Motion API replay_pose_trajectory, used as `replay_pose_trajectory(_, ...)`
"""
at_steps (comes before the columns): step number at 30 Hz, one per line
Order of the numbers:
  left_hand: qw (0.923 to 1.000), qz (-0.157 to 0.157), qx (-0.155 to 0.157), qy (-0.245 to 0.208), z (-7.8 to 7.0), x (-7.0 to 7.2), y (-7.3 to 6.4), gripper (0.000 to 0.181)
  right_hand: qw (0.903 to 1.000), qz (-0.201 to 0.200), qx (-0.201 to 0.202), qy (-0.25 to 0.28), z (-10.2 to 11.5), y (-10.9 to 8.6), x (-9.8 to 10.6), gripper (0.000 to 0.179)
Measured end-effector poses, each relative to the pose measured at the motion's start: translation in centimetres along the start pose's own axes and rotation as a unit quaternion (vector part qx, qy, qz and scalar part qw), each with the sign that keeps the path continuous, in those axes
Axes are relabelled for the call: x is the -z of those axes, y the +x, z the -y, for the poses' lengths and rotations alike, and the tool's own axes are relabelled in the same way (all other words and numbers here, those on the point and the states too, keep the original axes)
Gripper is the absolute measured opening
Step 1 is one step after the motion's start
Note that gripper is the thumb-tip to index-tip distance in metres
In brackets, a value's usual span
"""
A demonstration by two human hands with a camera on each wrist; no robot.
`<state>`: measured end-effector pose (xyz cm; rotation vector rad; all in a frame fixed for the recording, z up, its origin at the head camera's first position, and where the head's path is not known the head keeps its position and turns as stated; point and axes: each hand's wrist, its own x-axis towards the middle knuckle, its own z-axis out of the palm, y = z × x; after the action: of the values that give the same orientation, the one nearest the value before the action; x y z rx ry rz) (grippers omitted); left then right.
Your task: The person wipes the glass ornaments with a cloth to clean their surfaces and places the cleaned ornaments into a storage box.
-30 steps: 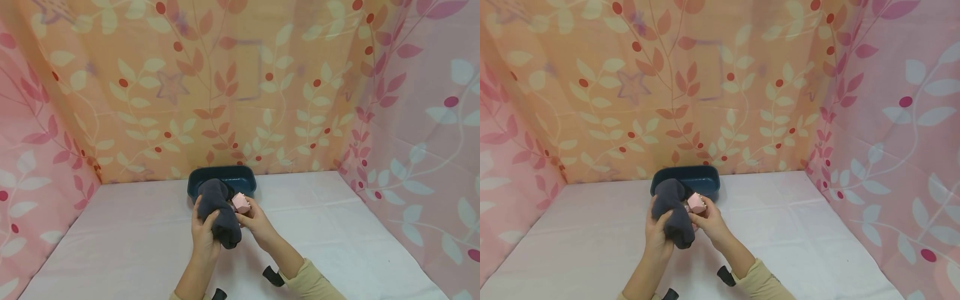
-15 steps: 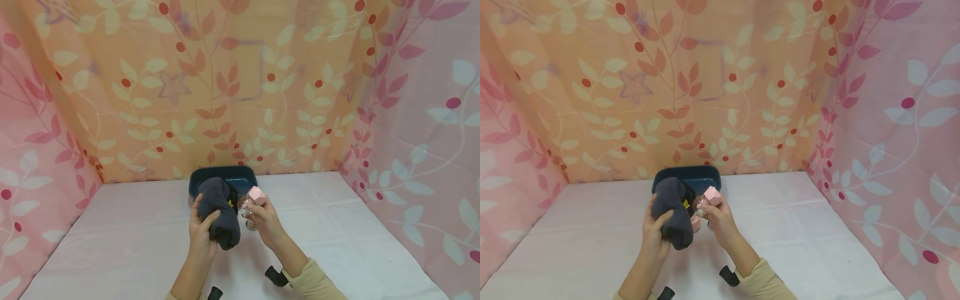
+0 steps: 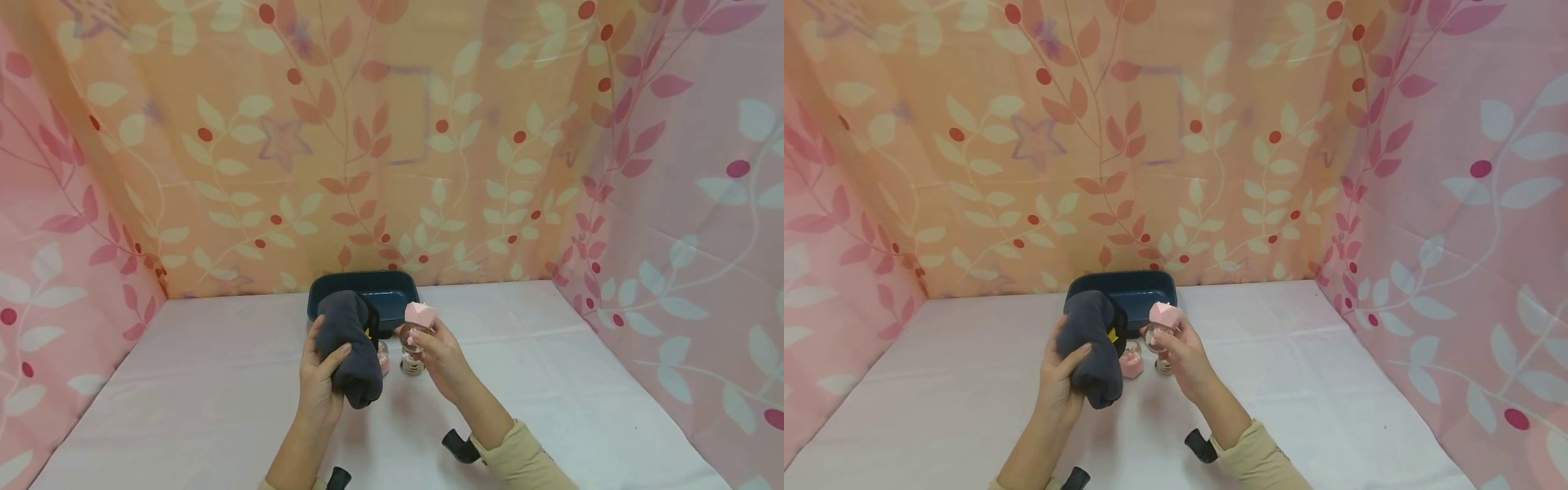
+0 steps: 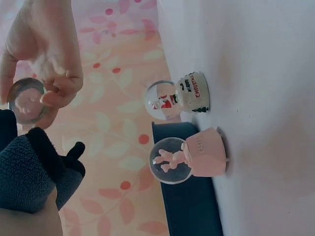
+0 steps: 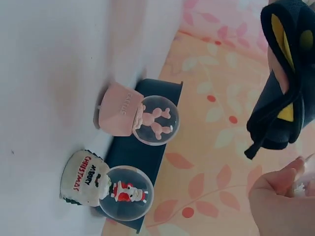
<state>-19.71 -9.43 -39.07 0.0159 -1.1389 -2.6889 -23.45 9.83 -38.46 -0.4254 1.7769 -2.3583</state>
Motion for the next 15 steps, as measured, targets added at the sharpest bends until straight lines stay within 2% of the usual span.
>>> replay_pose_trajectory(5,0.9999,0.004,-0.003,0.012,-0.31,-0.03,-0.06,0.063,0.9983,0.045,-0.006,-0.035,-0.05,0.06,0.24,0.058)
replay_pose_trajectory(8,0.9995,0.012,-0.009,0.026,-0.47,-0.11,-0.20,0.063,0.9969,0.070,-0.004,-0.035,-0.09,0.01,0.12,0.062)
replay_pose_trajectory(15,0.9980,0.017,-0.026,0.055,-0.39,-0.41,-0.41,0.066,0.9969,0.069,-0.023,-0.030,-0.37,0.04,-0.35,0.066)
